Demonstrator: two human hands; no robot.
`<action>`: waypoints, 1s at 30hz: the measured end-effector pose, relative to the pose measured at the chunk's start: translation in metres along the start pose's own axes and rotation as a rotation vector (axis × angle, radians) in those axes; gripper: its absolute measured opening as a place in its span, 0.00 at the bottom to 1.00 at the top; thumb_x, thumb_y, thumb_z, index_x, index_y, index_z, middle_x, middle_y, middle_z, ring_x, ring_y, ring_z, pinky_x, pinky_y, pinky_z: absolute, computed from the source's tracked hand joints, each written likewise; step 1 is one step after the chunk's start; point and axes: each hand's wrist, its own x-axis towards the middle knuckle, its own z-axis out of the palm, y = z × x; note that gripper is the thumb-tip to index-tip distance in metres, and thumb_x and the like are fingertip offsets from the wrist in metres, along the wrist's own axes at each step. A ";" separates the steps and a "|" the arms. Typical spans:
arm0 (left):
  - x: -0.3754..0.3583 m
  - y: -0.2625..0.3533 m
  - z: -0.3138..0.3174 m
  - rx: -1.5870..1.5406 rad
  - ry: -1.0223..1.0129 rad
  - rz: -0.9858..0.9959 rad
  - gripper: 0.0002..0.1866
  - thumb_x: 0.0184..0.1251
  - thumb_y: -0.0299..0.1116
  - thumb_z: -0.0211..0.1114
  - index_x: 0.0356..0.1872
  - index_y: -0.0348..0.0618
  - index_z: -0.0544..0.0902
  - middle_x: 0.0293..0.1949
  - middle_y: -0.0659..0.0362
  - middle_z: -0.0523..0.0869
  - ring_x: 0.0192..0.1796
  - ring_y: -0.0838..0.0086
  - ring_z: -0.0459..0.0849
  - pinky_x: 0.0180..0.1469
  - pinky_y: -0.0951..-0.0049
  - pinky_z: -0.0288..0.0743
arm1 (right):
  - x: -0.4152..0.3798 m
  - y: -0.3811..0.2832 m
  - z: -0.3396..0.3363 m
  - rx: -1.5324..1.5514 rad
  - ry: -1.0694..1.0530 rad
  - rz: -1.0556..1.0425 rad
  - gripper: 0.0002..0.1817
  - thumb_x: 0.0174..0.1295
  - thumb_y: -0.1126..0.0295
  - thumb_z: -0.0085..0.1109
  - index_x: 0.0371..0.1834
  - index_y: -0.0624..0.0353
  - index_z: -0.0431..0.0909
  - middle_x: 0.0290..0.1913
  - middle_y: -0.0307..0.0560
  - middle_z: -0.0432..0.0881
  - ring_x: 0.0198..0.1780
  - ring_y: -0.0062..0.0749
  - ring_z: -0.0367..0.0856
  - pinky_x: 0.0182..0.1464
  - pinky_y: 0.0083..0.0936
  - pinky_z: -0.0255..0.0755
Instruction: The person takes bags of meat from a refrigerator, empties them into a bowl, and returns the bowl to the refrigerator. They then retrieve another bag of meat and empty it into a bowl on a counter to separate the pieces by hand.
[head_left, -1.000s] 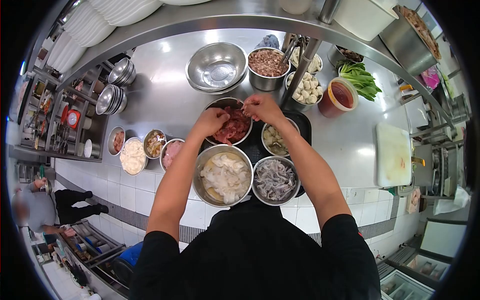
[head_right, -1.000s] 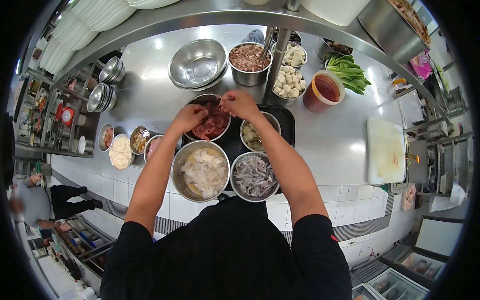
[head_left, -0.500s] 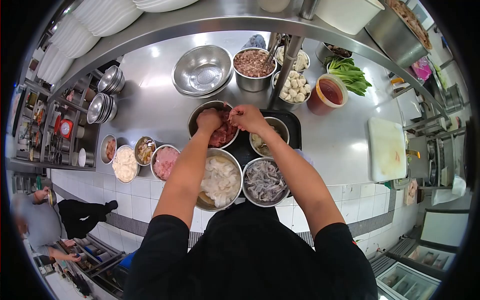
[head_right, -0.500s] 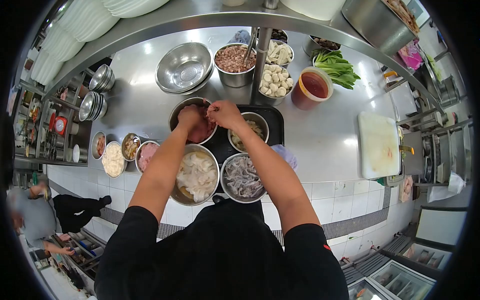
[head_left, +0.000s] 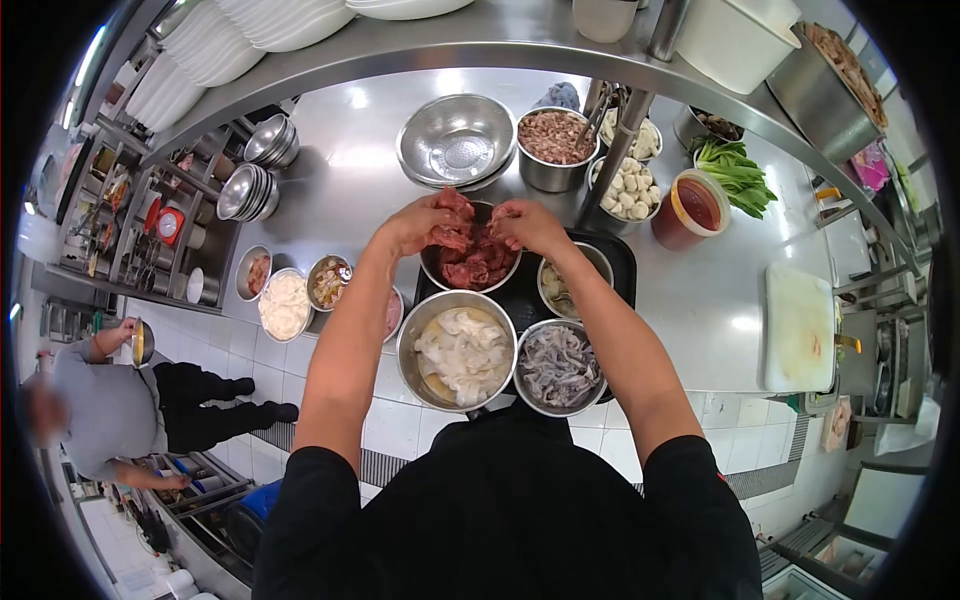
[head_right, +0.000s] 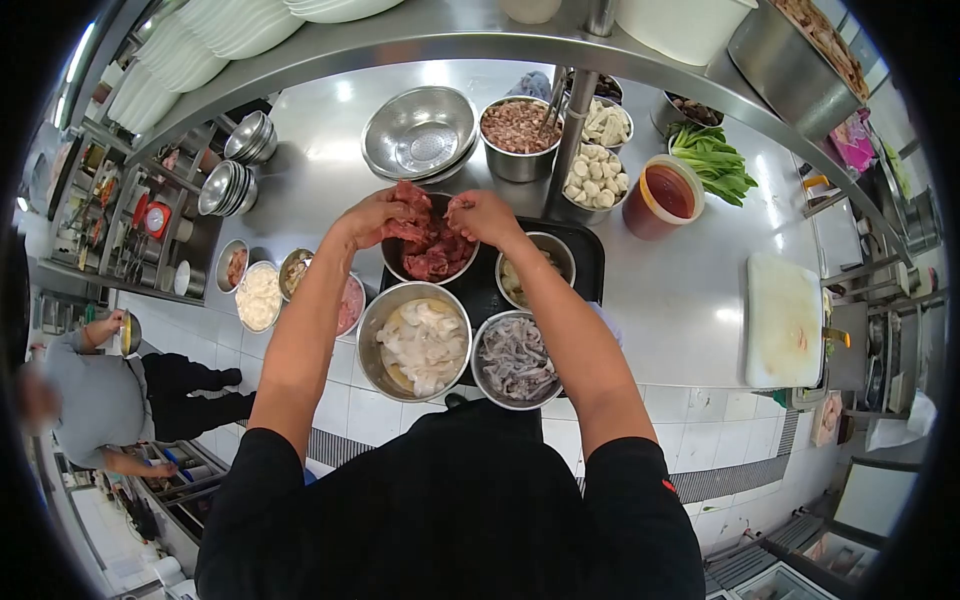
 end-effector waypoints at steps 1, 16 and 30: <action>0.001 -0.003 -0.002 0.000 0.000 0.000 0.14 0.63 0.25 0.67 0.49 0.41 0.79 0.43 0.59 0.84 0.42 0.70 0.86 0.39 0.69 0.83 | -0.001 -0.002 0.001 0.017 -0.006 0.014 0.09 0.69 0.66 0.56 0.41 0.60 0.81 0.32 0.38 0.86 0.26 0.18 0.78 0.28 0.18 0.72; 0.032 -0.083 0.071 1.822 0.251 0.053 0.16 0.59 0.39 0.65 0.45 0.45 0.88 0.45 0.51 0.89 0.48 0.58 0.88 0.49 0.59 0.82 | -0.014 0.008 -0.006 0.098 0.052 -0.025 0.06 0.60 0.70 0.61 0.37 0.58 0.82 0.29 0.38 0.85 0.27 0.17 0.79 0.28 0.16 0.73; 0.047 -0.046 0.013 1.159 0.358 0.060 0.21 0.38 0.40 0.76 0.37 0.42 0.89 0.38 0.45 0.89 0.44 0.55 0.89 0.48 0.60 0.81 | -0.027 0.003 -0.014 0.100 0.068 0.003 0.09 0.59 0.70 0.62 0.42 0.58 0.82 0.31 0.34 0.84 0.28 0.14 0.77 0.30 0.13 0.72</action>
